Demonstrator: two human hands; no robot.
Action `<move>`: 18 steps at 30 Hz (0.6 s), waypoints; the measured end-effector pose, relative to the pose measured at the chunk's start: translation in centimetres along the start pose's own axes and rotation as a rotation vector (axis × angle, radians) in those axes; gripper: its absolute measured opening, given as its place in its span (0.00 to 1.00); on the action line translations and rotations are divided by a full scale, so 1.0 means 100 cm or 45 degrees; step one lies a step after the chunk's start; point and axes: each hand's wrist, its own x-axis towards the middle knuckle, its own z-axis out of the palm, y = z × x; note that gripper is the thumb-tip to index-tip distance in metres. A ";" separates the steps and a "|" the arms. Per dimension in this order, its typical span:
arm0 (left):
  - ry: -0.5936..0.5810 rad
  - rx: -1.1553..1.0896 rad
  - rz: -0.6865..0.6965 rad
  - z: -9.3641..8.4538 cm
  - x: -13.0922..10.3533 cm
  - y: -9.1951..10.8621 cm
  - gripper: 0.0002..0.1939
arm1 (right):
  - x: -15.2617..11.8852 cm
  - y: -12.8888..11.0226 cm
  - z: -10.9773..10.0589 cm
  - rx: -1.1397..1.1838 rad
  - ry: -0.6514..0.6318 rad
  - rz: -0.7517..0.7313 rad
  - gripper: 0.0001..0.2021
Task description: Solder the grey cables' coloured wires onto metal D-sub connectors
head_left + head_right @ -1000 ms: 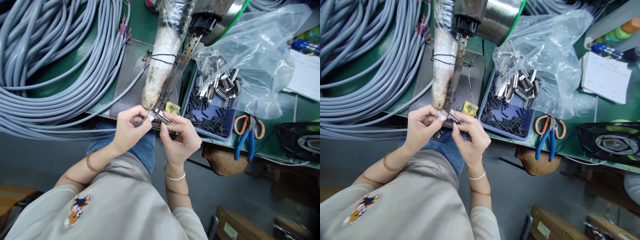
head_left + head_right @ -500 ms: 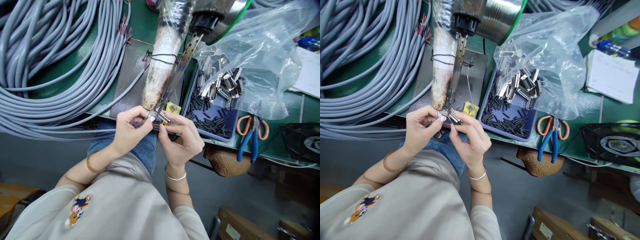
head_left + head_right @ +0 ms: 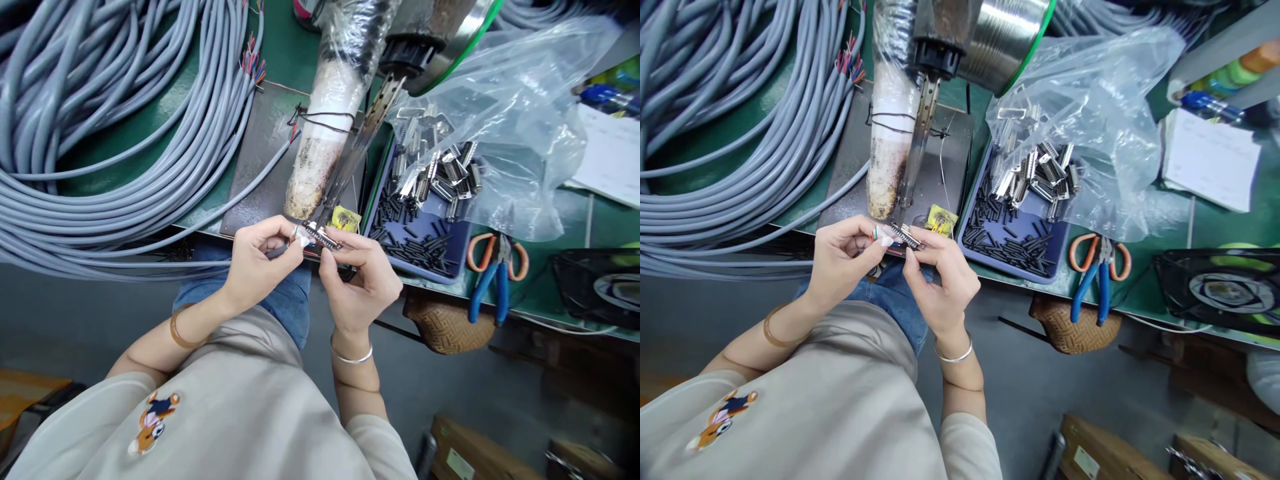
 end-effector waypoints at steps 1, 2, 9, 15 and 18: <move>0.015 0.023 0.016 0.001 -0.001 0.000 0.07 | 0.000 0.000 0.001 -0.027 0.007 -0.027 0.08; 0.026 0.043 0.033 0.002 -0.001 -0.001 0.07 | 0.000 0.000 0.001 -0.049 0.013 -0.050 0.08; 0.058 0.141 0.114 0.005 -0.001 -0.003 0.11 | 0.000 0.003 0.005 -0.101 0.017 -0.084 0.08; 0.091 0.168 0.202 0.006 -0.001 0.002 0.08 | 0.004 -0.001 0.005 -0.111 0.037 -0.088 0.08; 0.066 0.148 0.182 0.005 -0.001 0.003 0.08 | 0.003 -0.002 0.005 -0.139 0.033 -0.111 0.08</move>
